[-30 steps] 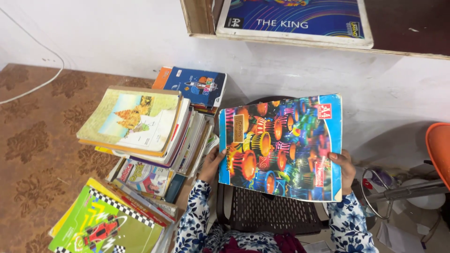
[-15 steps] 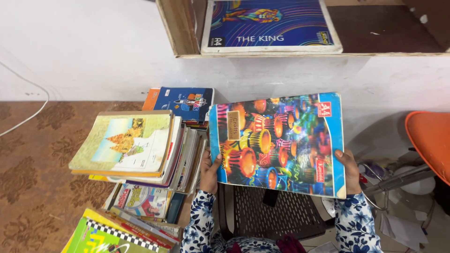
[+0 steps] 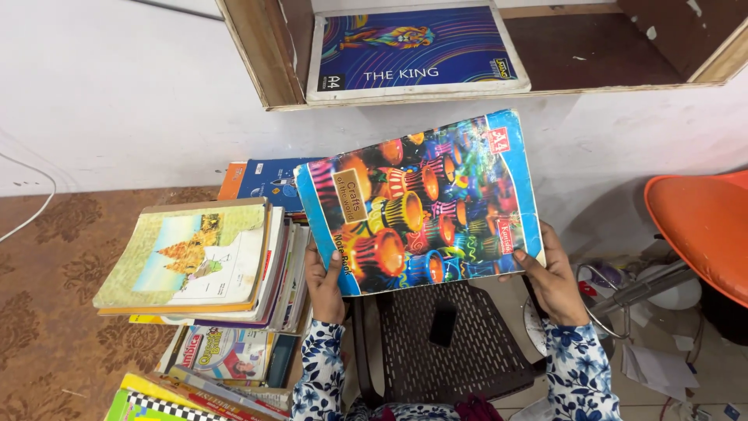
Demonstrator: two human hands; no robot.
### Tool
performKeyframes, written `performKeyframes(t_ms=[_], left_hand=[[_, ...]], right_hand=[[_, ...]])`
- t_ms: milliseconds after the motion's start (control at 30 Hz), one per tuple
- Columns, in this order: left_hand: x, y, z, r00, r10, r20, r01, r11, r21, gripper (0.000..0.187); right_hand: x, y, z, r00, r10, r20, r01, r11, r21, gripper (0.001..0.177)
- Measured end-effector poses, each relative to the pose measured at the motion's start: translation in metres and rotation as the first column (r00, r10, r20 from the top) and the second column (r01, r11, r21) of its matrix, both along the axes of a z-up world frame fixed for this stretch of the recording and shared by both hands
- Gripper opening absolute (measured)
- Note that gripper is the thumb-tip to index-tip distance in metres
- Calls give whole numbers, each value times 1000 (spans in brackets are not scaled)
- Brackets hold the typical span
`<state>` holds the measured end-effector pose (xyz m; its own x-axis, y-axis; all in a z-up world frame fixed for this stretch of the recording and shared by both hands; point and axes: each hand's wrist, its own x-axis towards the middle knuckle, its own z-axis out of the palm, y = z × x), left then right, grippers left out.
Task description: The person picks up books and notebooks from a table and places them one by one onto a wall-mounted shelf. The person handles items individually, aligning them on the shelf as they are placed.
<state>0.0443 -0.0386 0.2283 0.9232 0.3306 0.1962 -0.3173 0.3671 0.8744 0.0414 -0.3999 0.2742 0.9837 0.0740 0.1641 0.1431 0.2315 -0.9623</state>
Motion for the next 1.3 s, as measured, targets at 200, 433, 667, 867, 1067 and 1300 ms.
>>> performKeyframes(t_ms=[200, 433, 667, 867, 1067, 1300], left_hand=[[9, 10, 8, 999, 43, -5, -42, 994, 102, 46], [10, 12, 45, 999, 21, 51, -25, 996, 91, 53], [15, 7, 49, 999, 30, 34, -32, 996, 79, 56], [18, -1, 58, 997, -15, 80, 10, 999, 51, 49], [31, -7, 79, 991, -46, 128, 48, 999, -11, 50], [46, -6, 120, 989, -53, 140, 53, 999, 7, 52]], right_hand=[[11, 1, 0, 1000, -8, -8, 8, 996, 86, 50], [18, 7, 4, 998, -28, 58, 18, 986, 168, 50], [16, 5, 13, 996, -70, 51, 59, 979, 193, 54], [14, -1, 20, 991, -105, 81, 85, 973, 216, 54], [21, -5, 39, 983, -112, 147, 75, 970, 233, 56], [35, -5, 65, 965, -134, 227, 72, 962, 263, 57]])
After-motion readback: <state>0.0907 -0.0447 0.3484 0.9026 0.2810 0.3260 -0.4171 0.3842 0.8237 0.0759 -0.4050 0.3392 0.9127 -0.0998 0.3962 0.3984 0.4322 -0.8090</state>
